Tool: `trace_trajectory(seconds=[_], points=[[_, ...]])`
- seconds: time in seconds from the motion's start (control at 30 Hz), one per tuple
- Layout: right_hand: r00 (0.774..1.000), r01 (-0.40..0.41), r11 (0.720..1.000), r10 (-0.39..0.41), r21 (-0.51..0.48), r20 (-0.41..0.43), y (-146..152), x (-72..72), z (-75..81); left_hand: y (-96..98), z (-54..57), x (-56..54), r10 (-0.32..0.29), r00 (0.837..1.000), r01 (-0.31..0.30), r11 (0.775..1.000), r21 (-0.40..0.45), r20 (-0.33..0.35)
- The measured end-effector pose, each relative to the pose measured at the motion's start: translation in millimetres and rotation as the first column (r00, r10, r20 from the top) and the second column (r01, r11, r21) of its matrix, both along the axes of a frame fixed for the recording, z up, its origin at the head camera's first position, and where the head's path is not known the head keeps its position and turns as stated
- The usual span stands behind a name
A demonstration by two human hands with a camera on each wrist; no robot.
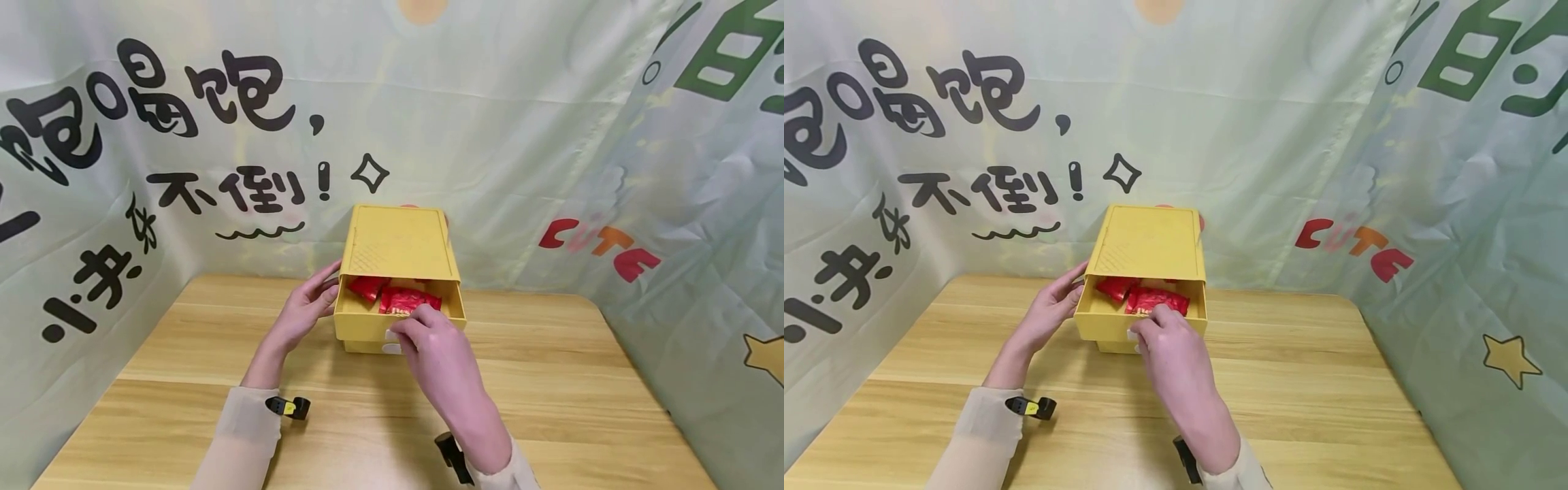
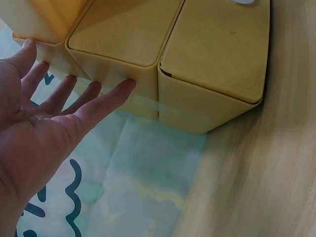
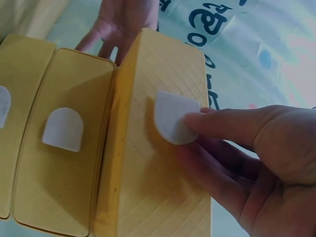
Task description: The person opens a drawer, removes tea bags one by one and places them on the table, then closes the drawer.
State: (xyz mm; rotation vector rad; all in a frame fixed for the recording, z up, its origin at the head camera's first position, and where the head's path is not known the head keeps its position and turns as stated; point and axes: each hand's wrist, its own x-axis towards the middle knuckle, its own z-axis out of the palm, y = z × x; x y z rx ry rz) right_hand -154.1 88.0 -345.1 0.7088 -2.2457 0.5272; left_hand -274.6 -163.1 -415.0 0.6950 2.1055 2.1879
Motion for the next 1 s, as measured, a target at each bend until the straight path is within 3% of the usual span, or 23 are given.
trace_trajectory(seconds=[0.63,1.0], points=[[0.988,-0.044,0.998,0.036,0.050,0.147,3.1,28.9,15.9,-0.7,0.8,-0.2,-0.005,1.000,0.005,1.000,0.000,-0.004],[0.979,-0.080,0.996,0.069,0.050,0.192,9.0,34.7,22.1,0.2,0.2,0.1,0.006,1.000,-0.006,1.000,-0.018,0.000]])
